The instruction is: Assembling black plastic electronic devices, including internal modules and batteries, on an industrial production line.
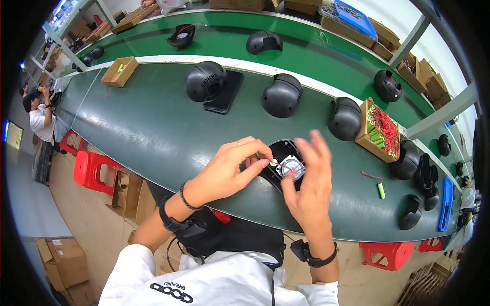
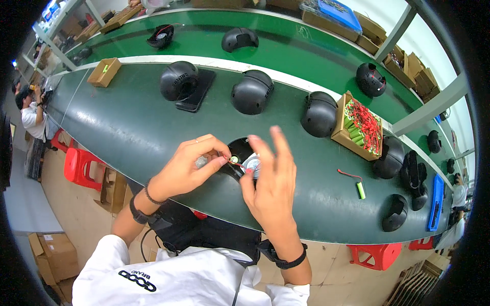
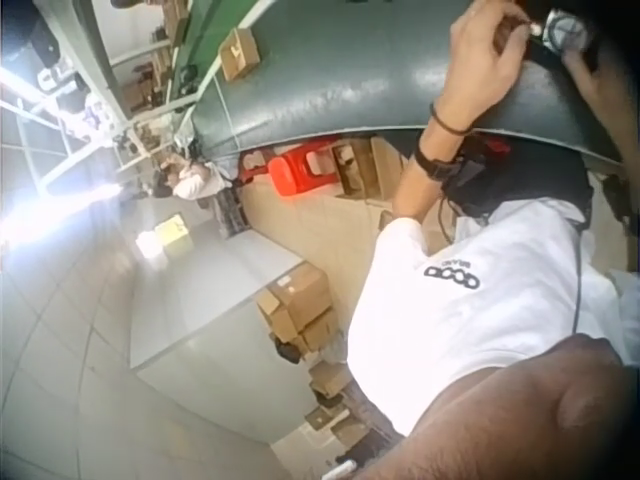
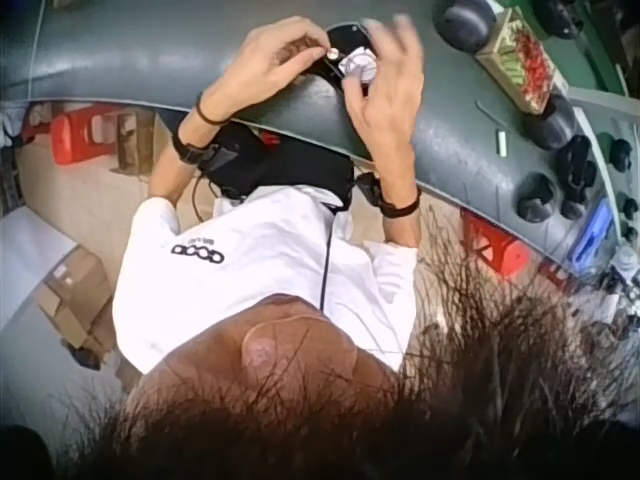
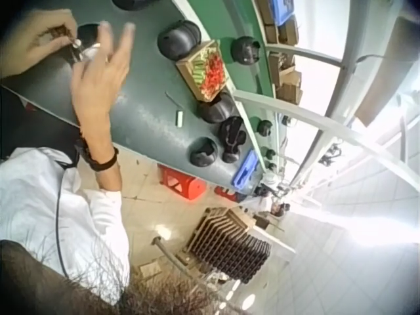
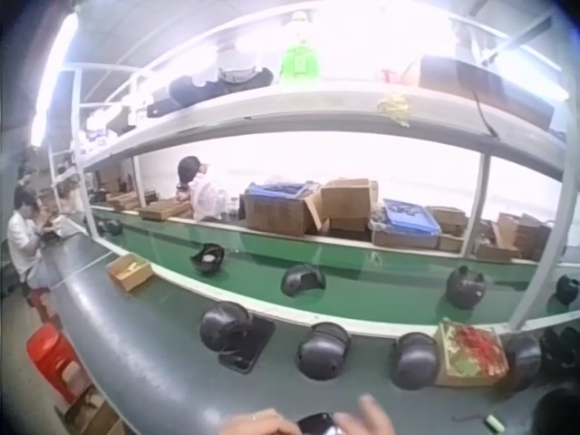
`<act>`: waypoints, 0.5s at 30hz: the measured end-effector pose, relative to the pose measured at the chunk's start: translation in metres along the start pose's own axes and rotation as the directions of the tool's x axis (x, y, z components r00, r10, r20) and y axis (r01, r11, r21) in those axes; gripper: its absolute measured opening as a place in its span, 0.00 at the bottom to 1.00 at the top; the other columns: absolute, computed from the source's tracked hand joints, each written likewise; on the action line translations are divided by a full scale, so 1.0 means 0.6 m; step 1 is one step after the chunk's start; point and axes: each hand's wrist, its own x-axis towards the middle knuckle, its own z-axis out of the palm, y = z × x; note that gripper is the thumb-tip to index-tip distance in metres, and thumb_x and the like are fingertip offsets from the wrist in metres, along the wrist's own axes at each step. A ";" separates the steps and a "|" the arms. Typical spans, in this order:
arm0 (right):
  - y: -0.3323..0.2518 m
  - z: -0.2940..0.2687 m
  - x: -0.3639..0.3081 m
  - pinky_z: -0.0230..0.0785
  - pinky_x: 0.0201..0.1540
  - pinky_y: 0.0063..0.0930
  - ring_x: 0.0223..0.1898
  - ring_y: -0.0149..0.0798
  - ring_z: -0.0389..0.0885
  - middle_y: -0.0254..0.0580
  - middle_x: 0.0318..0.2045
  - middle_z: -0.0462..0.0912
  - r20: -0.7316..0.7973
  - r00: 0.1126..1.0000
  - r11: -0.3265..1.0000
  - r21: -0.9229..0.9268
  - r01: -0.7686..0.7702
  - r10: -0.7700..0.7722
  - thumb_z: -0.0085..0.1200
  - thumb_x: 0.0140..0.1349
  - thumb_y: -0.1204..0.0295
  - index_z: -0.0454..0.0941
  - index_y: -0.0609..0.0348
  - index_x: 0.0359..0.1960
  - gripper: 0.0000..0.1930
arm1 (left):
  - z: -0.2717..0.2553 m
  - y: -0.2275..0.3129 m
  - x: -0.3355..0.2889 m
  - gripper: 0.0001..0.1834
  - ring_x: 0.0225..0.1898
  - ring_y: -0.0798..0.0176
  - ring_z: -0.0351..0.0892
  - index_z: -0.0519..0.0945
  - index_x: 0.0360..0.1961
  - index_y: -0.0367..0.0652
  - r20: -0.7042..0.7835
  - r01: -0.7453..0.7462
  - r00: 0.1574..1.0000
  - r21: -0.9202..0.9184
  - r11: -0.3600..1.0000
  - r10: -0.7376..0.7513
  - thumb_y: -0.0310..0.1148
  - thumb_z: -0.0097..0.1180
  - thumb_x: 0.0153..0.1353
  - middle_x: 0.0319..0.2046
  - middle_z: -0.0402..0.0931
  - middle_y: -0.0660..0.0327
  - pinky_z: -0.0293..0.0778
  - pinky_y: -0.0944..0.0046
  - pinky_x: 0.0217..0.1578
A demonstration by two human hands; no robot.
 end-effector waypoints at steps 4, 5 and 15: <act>-0.012 -0.024 0.005 0.69 0.64 0.51 0.66 0.60 0.76 0.55 0.72 0.71 0.352 0.936 0.993 -0.108 0.054 -0.012 0.77 0.52 0.64 0.70 0.57 0.75 0.47 | -0.024 0.003 -0.004 0.07 0.34 0.61 0.86 0.84 0.44 0.35 0.110 -0.045 0.992 -0.090 0.995 0.055 0.28 0.65 0.71 0.39 0.85 0.55 0.80 0.64 0.38; -0.012 -0.019 0.002 0.69 0.62 0.48 0.65 0.54 0.77 0.51 0.69 0.74 0.350 0.937 0.991 -0.125 0.055 -0.008 0.80 0.47 0.62 0.71 0.56 0.74 0.49 | -0.025 0.012 -0.004 0.07 0.34 0.61 0.86 0.84 0.44 0.35 0.108 -0.045 0.993 -0.088 0.995 0.054 0.28 0.65 0.71 0.39 0.85 0.55 0.80 0.64 0.38; -0.050 0.011 -0.025 0.67 0.60 0.42 0.60 0.45 0.80 0.40 0.63 0.81 0.234 0.972 0.954 -0.294 0.056 0.015 0.82 0.44 0.70 0.73 0.57 0.73 0.50 | 0.011 0.062 -0.053 0.07 0.35 0.52 0.89 0.83 0.43 0.36 -0.085 0.053 0.996 0.536 0.842 -0.009 0.26 0.67 0.68 0.36 0.85 0.49 0.82 0.59 0.36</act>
